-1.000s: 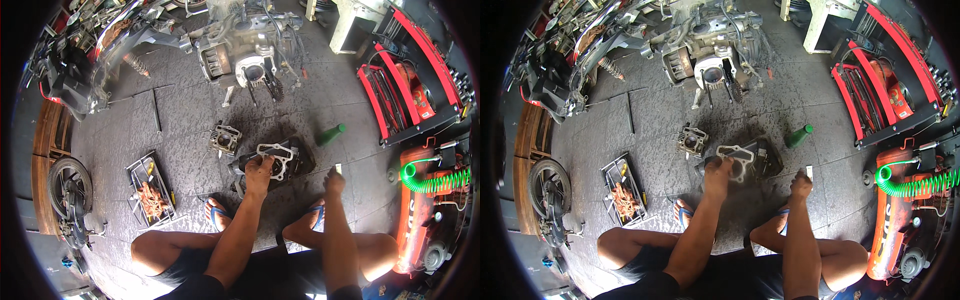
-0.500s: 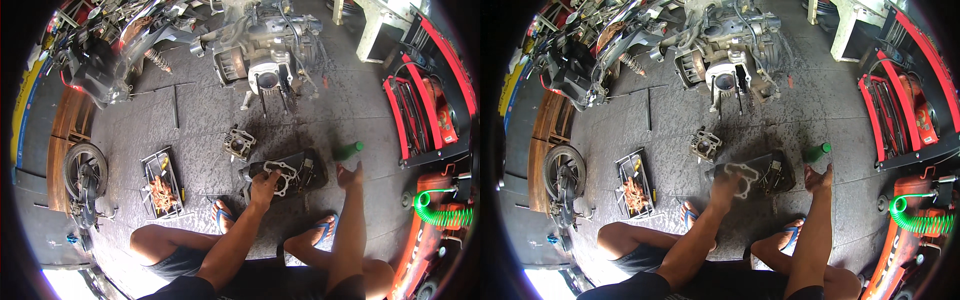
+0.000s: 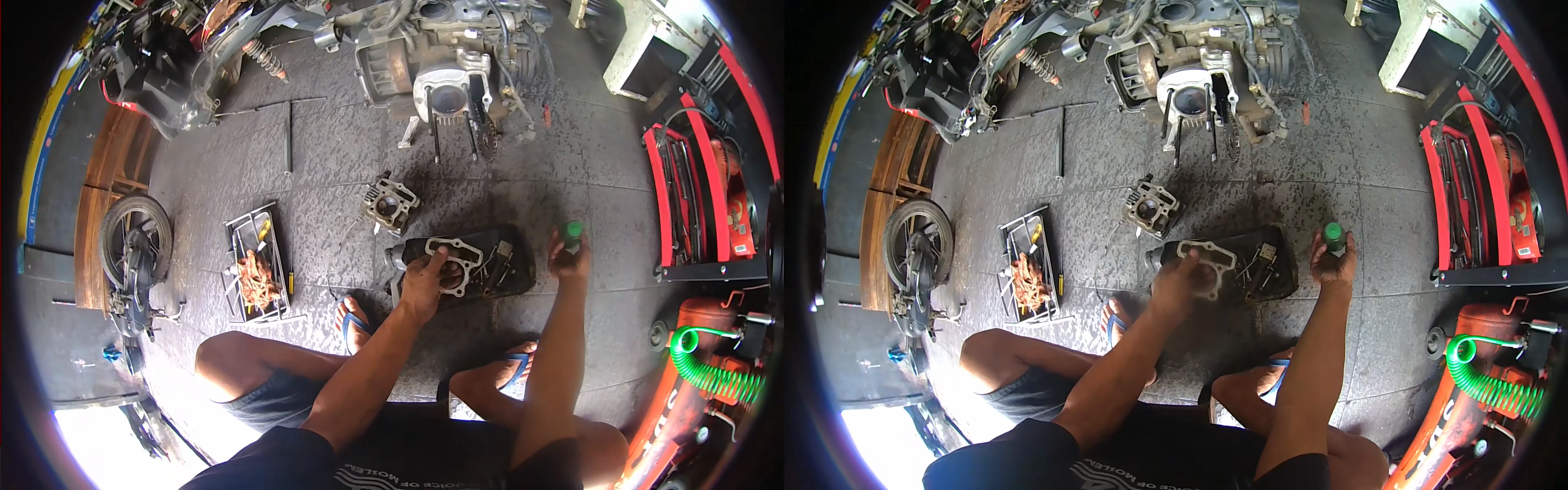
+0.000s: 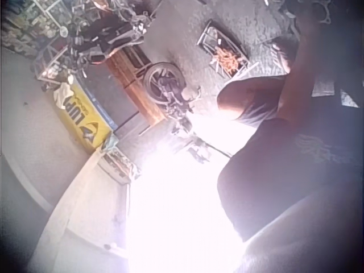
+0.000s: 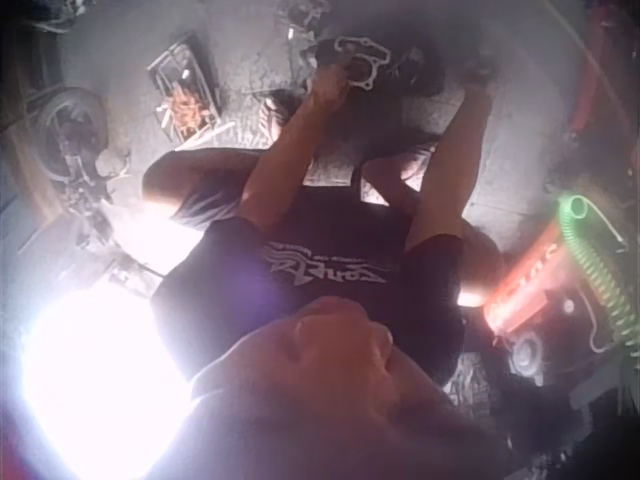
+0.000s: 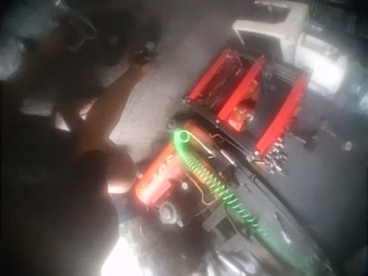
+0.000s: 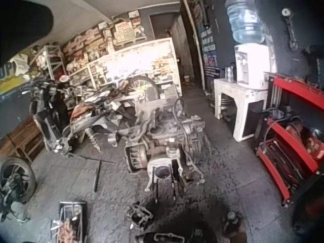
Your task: The person removes components from a motorcycle engine block, handles a gasket and small metal parts, and pours liquid from a green bottle onto the engine components.
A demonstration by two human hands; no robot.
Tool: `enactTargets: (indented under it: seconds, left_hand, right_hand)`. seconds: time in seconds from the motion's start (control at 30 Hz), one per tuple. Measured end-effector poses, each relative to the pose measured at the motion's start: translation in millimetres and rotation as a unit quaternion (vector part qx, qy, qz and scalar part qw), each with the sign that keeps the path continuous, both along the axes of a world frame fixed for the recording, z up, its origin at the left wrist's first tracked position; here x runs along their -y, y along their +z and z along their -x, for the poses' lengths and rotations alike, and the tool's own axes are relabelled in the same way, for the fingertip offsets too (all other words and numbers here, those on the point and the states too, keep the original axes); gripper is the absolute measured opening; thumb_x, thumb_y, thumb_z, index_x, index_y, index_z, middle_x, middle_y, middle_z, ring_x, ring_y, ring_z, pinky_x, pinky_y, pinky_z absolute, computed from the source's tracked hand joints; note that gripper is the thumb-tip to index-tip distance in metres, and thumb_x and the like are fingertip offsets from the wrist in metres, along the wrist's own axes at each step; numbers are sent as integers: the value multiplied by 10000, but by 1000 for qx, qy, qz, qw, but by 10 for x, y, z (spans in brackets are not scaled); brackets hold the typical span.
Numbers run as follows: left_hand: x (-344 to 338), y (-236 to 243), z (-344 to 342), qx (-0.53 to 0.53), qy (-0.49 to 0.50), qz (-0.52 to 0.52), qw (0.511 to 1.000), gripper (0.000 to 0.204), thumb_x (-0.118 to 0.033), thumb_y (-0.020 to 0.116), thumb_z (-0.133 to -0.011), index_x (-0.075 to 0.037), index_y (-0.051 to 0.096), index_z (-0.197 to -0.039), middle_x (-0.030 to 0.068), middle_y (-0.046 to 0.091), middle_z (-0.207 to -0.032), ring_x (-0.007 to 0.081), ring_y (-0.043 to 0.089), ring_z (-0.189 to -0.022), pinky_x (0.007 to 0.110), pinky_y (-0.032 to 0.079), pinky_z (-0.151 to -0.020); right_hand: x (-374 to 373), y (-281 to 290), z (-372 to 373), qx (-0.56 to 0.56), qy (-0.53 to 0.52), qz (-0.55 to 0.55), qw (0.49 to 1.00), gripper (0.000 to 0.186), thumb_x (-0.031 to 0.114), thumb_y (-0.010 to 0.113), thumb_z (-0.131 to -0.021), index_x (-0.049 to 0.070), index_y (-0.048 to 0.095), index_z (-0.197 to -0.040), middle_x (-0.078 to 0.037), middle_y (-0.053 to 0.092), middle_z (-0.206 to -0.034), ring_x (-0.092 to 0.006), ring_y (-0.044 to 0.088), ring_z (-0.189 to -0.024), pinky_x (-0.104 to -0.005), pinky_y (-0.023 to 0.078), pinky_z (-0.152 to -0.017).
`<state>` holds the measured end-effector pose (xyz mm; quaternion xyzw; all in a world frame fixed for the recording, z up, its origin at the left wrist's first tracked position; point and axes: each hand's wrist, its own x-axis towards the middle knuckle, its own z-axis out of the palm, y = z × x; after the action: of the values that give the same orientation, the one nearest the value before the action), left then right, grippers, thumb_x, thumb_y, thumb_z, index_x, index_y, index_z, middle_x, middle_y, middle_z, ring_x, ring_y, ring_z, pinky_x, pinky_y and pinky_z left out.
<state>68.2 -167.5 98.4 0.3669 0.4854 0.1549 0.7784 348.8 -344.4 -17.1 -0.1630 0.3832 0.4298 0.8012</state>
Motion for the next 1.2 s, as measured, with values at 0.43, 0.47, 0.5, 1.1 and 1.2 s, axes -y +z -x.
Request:
enactTargets:
  seconds: [0.43, 0.47, 0.5, 1.1, 1.2]
  left_hand:
    - [104, -314, -173, 235, 21, 61, 970, 357, -300, 638, -954, 39, 611, -1065, 126, 667, -972, 222, 670, -852, 357, 573, -759]
    - [127, -243, -185, 216, 19, 51, 975, 349, -307, 634, -961, 30, 626, -1050, 111, 675, -968, 189, 668, -826, 330, 572, -716]
    - [134, -174, -182, 198, 17, 39, 979, 343, -315, 630, -968, 21, 641, -1035, 96, 682, -963, 157, 667, -801, 303, 572, -672]
    - [94, 51, -71, 150, -1, -64, 987, 360, -340, 651, -956, -16, 699, -807, 15, 621, -673, 94, 540, -546, 246, 473, -579]
    - [103, -11, -71, 137, -49, -62, 987, 392, -385, 597, -967, -24, 680, -841, 31, 622, -738, 85, 528, -645, 246, 449, -662]
  right_hand:
    - [-287, 2329, 1559, 589, 63, 301, 747, 400, 145, 806, -804, -21, 596, -1101, -118, 680, -982, -214, 683, -778, -328, 605, -644]
    - [-266, 2354, 1644, 603, 73, 317, 728, 396, 102, 801, -802, -31, 596, -1113, -121, 680, -1002, -211, 679, -822, -331, 599, -688]
    - [-249, 2382, 1734, 617, 83, 331, 709, 395, 60, 797, -800, -42, 596, -1125, -124, 679, -1023, -207, 675, -867, -335, 593, -733]
    - [-410, 2732, 2205, 725, 60, 310, 612, 427, 12, 778, -799, -51, 591, -1177, -174, 666, -1139, -227, 663, -981, -362, 583, -803]
    - [-365, 2767, 2233, 734, 79, 308, 600, 438, -15, 792, -783, -48, 600, -1174, -167, 670, -1158, -206, 654, -1012, -346, 547, -883]
